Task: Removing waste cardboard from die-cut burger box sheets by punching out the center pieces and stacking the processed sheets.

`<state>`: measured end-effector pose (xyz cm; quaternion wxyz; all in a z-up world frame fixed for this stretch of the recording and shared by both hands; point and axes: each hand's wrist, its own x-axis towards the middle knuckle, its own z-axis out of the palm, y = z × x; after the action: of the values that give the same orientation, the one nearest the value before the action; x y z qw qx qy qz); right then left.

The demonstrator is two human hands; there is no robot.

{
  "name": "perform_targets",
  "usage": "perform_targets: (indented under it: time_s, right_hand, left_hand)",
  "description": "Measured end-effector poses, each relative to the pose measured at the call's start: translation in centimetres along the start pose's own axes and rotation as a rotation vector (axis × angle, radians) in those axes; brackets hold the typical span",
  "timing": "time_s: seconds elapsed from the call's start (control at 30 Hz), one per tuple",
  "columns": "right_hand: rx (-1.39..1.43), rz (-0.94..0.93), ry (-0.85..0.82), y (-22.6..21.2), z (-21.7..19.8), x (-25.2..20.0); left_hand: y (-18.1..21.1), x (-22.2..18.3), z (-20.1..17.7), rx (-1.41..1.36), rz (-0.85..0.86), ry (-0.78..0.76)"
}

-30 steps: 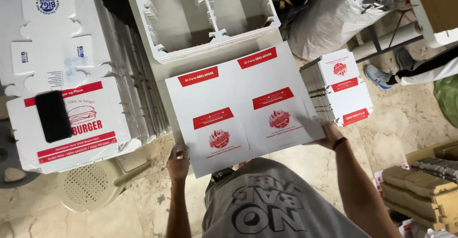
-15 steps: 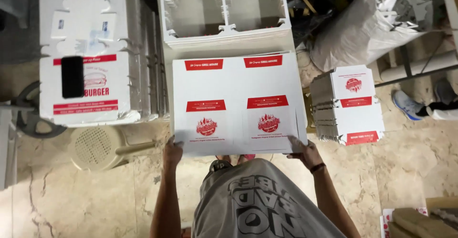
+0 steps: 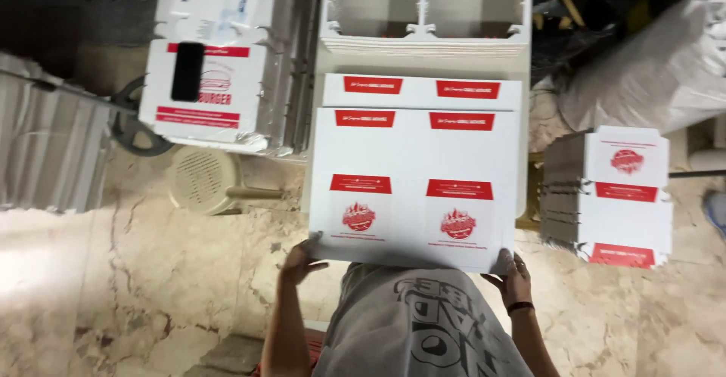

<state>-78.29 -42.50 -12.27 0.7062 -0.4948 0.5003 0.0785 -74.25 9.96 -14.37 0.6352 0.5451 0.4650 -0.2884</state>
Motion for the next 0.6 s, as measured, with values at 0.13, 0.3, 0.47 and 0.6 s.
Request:
perform_targets:
  time_s: [0.13, 0.3, 0.47, 0.6]
  right_hand:
    - [-0.065, 0.057, -0.087, 0.2, -1.7, 0.1]
    - [-0.072, -0.124, -0.161, -7.3, -1.5, -5.2]
    - [-0.209, -1.085, -0.529, -17.5, -0.3, -3.8]
    - [0.102, -1.014, -0.556, -28.2, 8.4, -12.4]
  left_hand:
    - [-3.0, 0.4, -1.1, 0.260, 0.639, 0.036]
    - [6.0, -11.1, 1.0, -0.390, 0.343, -0.197]
    - [18.2, -5.7, -4.5, -0.309, 0.748, -0.998]
    - [32.5, -26.2, 4.3, 0.238, 0.858, -0.066]
